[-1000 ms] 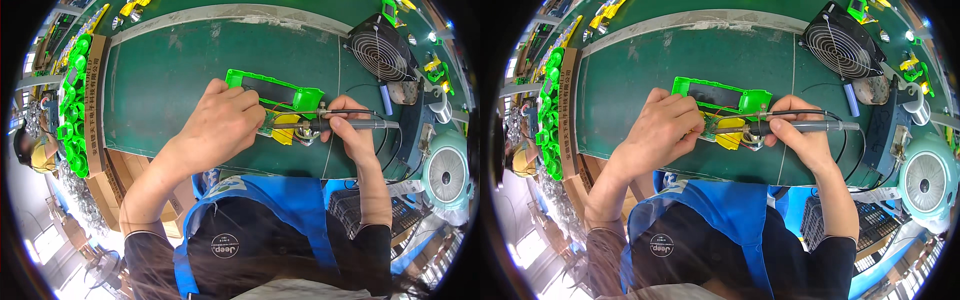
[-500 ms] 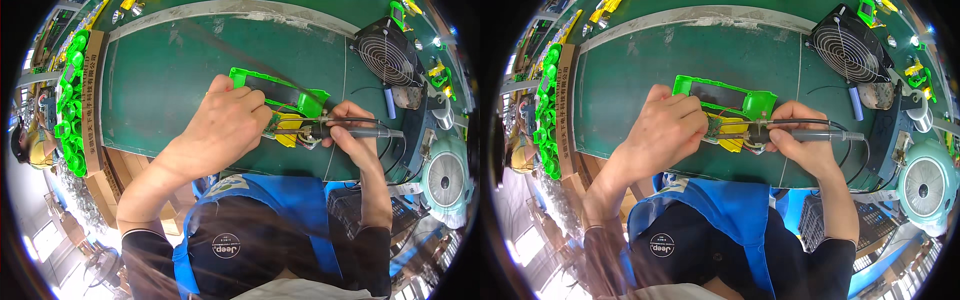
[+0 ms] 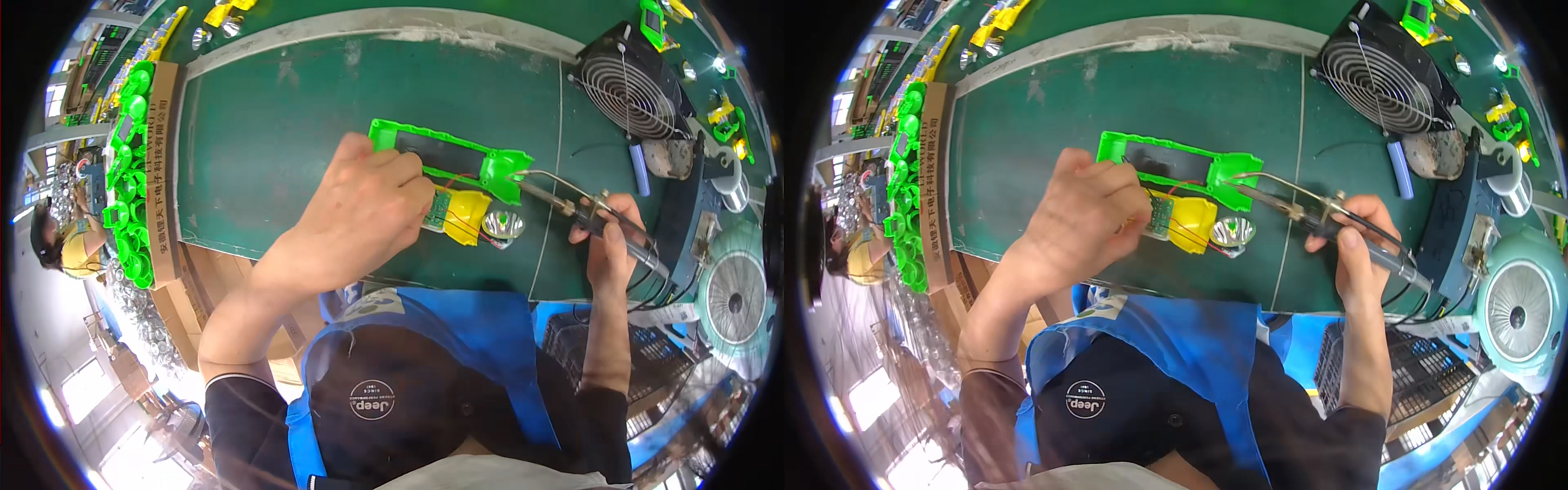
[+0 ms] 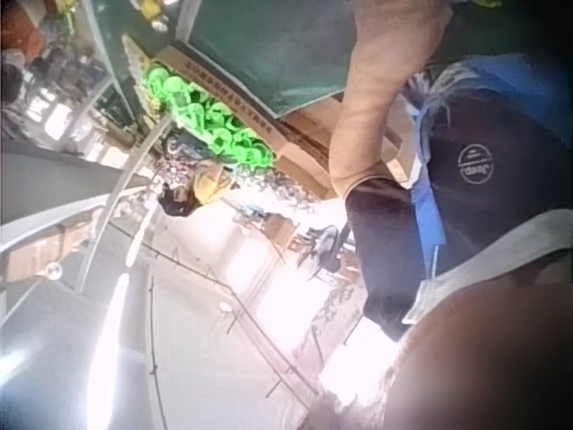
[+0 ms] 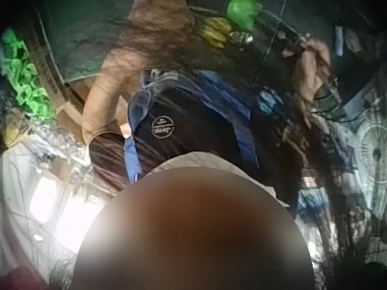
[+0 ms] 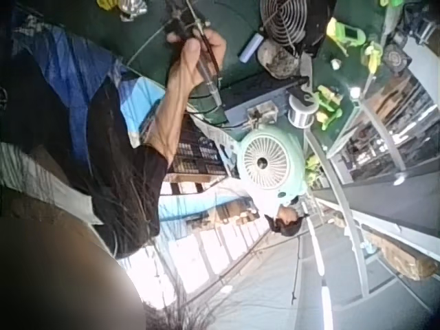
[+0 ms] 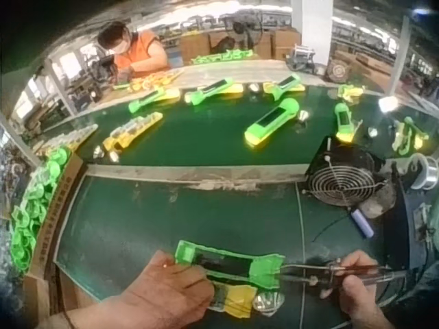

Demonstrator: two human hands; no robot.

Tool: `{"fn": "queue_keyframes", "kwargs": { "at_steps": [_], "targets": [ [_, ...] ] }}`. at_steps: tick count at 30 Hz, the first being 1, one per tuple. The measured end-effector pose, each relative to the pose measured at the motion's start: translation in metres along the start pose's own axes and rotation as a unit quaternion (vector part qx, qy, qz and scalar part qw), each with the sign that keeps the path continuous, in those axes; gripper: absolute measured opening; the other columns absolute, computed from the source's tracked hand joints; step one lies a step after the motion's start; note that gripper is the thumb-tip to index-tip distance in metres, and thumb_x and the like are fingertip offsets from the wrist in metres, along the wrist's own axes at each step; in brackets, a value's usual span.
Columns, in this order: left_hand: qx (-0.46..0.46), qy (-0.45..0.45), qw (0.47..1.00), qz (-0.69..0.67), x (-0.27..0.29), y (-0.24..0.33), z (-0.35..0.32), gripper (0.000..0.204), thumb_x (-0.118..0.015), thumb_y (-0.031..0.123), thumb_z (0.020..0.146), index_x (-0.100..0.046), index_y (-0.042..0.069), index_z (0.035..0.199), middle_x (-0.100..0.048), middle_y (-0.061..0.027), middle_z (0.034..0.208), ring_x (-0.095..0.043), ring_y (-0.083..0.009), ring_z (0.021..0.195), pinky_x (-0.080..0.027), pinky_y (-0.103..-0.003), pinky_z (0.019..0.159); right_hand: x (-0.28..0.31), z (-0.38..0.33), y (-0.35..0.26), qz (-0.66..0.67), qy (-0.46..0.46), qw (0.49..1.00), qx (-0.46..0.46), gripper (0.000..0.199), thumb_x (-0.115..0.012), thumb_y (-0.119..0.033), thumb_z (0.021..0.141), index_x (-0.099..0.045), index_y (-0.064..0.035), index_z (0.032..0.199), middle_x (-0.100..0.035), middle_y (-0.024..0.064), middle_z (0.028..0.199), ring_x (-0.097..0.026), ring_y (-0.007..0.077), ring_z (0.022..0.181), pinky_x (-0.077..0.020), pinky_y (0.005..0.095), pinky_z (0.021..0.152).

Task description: Soldering electrical wires and components to circuit boards for solar-powered light assembly.

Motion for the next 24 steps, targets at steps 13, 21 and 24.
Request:
{"fn": "queue_keyframes", "kwargs": {
  "at_steps": [13,21,24],
  "targets": [
    [-0.063,0.057,0.996,0.017,0.005,-0.032,0.008,0.028,-0.077,0.020,0.067,-0.057,0.011,0.083,-0.053,-0.0051,0.096,-0.051,-0.0261,0.096,-0.036,-0.039,0.091,0.029,-0.012,0.023,0.099,0.075,0.991,0.051,0.034,-0.057,-0.032,0.094,-0.046,-0.0011,0.102,-0.056,0.0107,0.074,-0.054,0.0169,0.063,-0.0449,0.0277,0.059],
    [-0.067,0.122,0.990,-0.037,-0.011,-0.032,-0.048,0.047,-0.075,0.021,0.071,-0.051,0.006,0.109,-0.057,-0.0123,0.111,-0.056,-0.0310,0.105,-0.042,-0.042,0.091,0.033,-0.011,0.013,0.081,0.060,0.993,0.064,0.033,-0.056,-0.032,0.095,-0.047,-0.0027,0.107,-0.052,0.0067,0.071,-0.050,0.0138,0.061,-0.0400,0.0248,0.057],
    [-0.039,0.230,0.971,-0.047,0.004,-0.068,0.000,0.047,-0.077,0.015,0.068,-0.048,0.008,0.104,-0.057,-0.0130,0.103,-0.057,-0.0332,0.095,-0.044,-0.043,0.084,0.027,-0.010,0.012,0.080,0.087,0.990,0.073,0.034,-0.054,-0.033,0.096,-0.046,-0.0020,0.107,-0.052,0.0067,0.069,-0.049,0.0134,0.060,-0.0398,0.0238,0.058]
  ]
}}
Point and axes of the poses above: each hand's wrist, its own z-axis towards the middle knuckle, its own x-axis out of the back of the hand, y = z × x, the point moved 4 cm from there along z, towards the middle knuckle
